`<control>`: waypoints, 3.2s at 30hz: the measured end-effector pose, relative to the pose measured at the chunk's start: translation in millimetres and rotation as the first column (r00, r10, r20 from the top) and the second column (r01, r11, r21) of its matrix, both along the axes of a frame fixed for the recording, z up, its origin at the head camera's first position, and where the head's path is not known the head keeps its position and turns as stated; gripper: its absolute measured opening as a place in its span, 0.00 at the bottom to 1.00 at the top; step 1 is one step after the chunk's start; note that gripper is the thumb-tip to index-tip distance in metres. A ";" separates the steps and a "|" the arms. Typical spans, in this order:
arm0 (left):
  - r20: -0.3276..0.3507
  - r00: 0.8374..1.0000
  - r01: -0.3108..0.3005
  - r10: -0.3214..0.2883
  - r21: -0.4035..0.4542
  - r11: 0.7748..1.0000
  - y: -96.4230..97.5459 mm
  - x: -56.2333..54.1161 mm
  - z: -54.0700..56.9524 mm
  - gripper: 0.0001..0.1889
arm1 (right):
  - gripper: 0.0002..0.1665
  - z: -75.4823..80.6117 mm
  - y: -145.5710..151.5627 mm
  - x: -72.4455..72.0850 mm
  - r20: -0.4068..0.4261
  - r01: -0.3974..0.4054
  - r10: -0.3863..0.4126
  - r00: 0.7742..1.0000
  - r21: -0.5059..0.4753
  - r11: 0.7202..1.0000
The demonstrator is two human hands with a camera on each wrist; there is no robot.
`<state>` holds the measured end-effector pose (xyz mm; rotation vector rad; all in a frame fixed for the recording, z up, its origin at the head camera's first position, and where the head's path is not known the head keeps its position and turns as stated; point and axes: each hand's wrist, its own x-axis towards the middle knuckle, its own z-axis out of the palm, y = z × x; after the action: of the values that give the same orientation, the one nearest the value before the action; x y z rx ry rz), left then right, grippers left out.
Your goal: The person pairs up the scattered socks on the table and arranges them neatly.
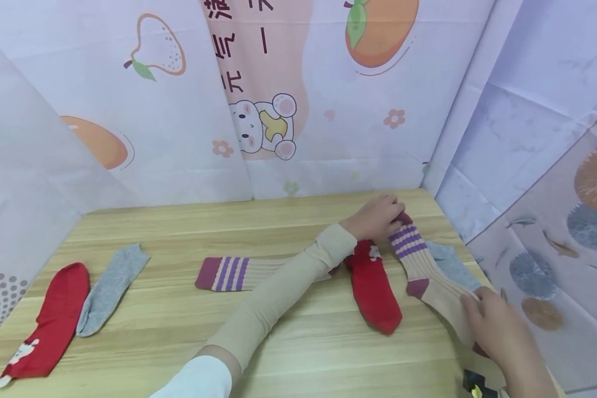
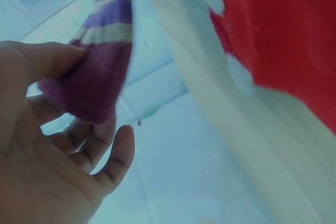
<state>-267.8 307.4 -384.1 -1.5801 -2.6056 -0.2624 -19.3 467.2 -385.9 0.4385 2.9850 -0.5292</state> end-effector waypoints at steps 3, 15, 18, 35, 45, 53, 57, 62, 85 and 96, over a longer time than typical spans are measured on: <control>0.090 0.996 0.010 -0.015 0.059 0.998 -4.3 -6.6 1.0 0.10 | 0.25 1.9 -4.1 1.8 -0.151 0.040 -0.033 0.988 0.041 0.998; 0.090 0.995 0.031 -0.051 0.208 0.978 -25.0 -10.3 26.7 0.08 | 0.25 16.2 -17.2 1.8 -0.330 0.198 -0.169 0.929 0.058 0.978; 0.152 0.987 0.013 -0.045 0.206 0.979 -31.5 -4.6 36.5 0.10 | 0.26 18.8 -19.9 3.5 -0.323 0.229 -0.201 0.925 0.048 0.972; 0.126 0.991 0.006 -0.033 0.210 0.978 -117.4 28.1 82.3 0.10 | 0.18 40.7 -62.5 9.7 -0.460 0.111 -0.046 0.887 0.115 0.987; -0.011 1.000 0.016 -0.013 0.313 0.950 -180.8 55.9 76.5 0.10 | 0.15 45.2 -84.0 14.2 -0.485 -0.002 0.085 0.870 0.169 0.986; -0.063 0.998 -0.006 0.030 0.347 0.938 -223.4 77.3 75.6 0.09 | 0.11 49.4 -99.3 15.7 -0.524 -0.082 0.170 0.835 0.186 0.979; -0.093 0.994 -0.015 0.052 0.361 0.932 -245.5 84.0 75.1 0.10 | 0.09 52.0 -110.2 15.4 -0.522 -0.111 0.201 0.829 0.199 0.974; -0.070 0.996 -0.031 0.062 0.378 0.925 -274.6 92.8 70.0 0.09 | 0.08 51.0 -127.7 13.7 -0.531 -0.169 0.252 0.809 0.201 0.965; -0.196 0.962 -0.109 0.189 0.358 0.927 -363.4 119.2 66.2 0.08 | 0.11 73.7 -172.9 -15.9 -0.543 -0.363 0.497 0.677 0.340 0.867; -0.115 0.962 -0.211 0.247 0.257 0.943 -402.7 126.5 62.3 0.08 | 0.14 74.1 -197.9 -27.8 -0.466 -0.457 0.537 0.703 0.283 0.844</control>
<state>-141.2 -95.3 -321.7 -1.1593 -2.5018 -0.4117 -47.1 269.3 -311.9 -0.6337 3.4521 -0.4200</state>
